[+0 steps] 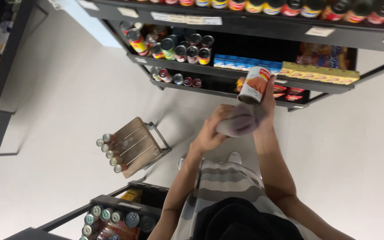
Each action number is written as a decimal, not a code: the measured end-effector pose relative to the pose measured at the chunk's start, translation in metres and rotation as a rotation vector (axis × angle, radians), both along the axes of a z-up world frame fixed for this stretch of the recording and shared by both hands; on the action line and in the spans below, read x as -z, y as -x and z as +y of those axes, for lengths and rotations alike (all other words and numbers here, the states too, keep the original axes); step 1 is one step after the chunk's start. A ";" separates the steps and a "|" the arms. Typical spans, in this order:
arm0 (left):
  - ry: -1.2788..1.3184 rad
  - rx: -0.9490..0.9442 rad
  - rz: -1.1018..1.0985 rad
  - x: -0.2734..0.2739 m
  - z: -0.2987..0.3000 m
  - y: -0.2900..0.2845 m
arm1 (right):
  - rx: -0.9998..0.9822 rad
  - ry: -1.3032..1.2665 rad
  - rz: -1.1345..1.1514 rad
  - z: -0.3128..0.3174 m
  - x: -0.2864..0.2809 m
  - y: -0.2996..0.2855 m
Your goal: Wiping canned goods with a cloth and organizing them on a grocery store shelf.
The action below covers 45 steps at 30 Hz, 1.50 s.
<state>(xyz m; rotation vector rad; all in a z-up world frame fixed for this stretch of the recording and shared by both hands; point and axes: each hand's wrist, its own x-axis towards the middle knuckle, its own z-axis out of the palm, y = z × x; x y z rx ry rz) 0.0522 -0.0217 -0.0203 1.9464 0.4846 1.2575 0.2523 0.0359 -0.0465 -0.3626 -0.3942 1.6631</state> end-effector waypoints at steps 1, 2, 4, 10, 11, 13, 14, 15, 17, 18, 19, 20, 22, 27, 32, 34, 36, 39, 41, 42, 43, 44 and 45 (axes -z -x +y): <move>0.000 0.015 0.003 0.013 0.001 -0.010 | 0.015 0.000 0.003 -0.007 -0.021 -0.006; 0.068 -0.085 -0.093 0.027 0.002 -0.018 | 0.035 0.070 -0.049 -0.013 -0.043 -0.011; 0.133 -0.185 -0.187 0.038 0.009 -0.035 | 0.056 0.137 -0.100 -0.024 -0.059 -0.023; 0.718 -0.333 -0.570 -0.006 0.018 -0.093 | -0.048 -0.202 0.124 -0.036 0.005 -0.051; 0.334 -0.399 -0.295 -0.008 0.013 -0.103 | 0.029 -0.165 0.155 -0.036 -0.001 -0.054; -0.052 -0.445 -0.011 -0.006 0.002 -0.116 | 0.108 -0.128 0.192 -0.034 0.002 -0.068; -0.028 -0.341 -0.032 -0.003 -0.004 -0.118 | 0.154 -0.047 0.086 -0.031 0.009 -0.080; -0.004 -0.236 -0.052 0.001 -0.009 -0.119 | 0.198 0.034 -0.019 -0.028 0.017 -0.090; 0.039 -0.213 -0.088 0.024 -0.009 -0.117 | 0.178 0.084 -0.027 -0.030 0.015 -0.099; 0.081 -0.178 -0.126 0.036 -0.008 -0.116 | 0.169 0.132 -0.037 -0.031 0.013 -0.104; 0.078 -0.180 -0.128 0.041 -0.005 -0.117 | 0.168 0.129 -0.038 -0.035 0.002 -0.101; 0.525 -0.344 -0.253 0.048 -0.004 -0.119 | 0.153 0.114 -0.078 -0.041 -0.008 -0.097; 0.973 -0.504 -0.381 0.042 0.000 -0.123 | 0.137 0.098 -0.120 -0.050 -0.012 -0.085; 0.078 -0.487 -0.171 0.003 -0.006 -0.134 | 0.350 -0.062 -0.293 -0.053 0.004 -0.055; 0.146 -0.334 -0.094 0.010 -0.017 -0.108 | 0.413 -0.093 -0.357 -0.029 0.014 -0.062; 0.142 -0.289 -0.086 0.009 -0.009 -0.095 | 0.433 -0.076 -0.440 -0.029 0.013 -0.050; 0.659 -0.269 -0.277 0.003 0.007 -0.081 | 0.438 -0.198 -0.807 -0.033 0.014 -0.032; 0.117 -0.368 -0.319 -0.001 0.029 -0.057 | 0.415 -0.374 -1.152 -0.037 0.005 -0.001; 0.114 -0.374 -0.325 -0.002 0.033 -0.044 | 0.417 -0.342 -1.077 -0.023 0.008 0.016; 0.123 -0.383 -0.317 -0.001 0.032 -0.037 | 0.411 -0.296 -0.993 -0.019 0.011 0.024; 0.118 -0.375 -0.326 0.009 0.033 -0.033 | 0.419 -0.302 -1.002 -0.008 0.009 0.025; 0.388 -0.271 -0.368 0.020 0.030 -0.030 | 0.425 -0.214 -0.839 -0.001 0.008 0.025; 0.654 -0.154 -0.400 0.030 0.028 -0.027 | 0.429 -0.128 -0.675 0.005 0.008 0.025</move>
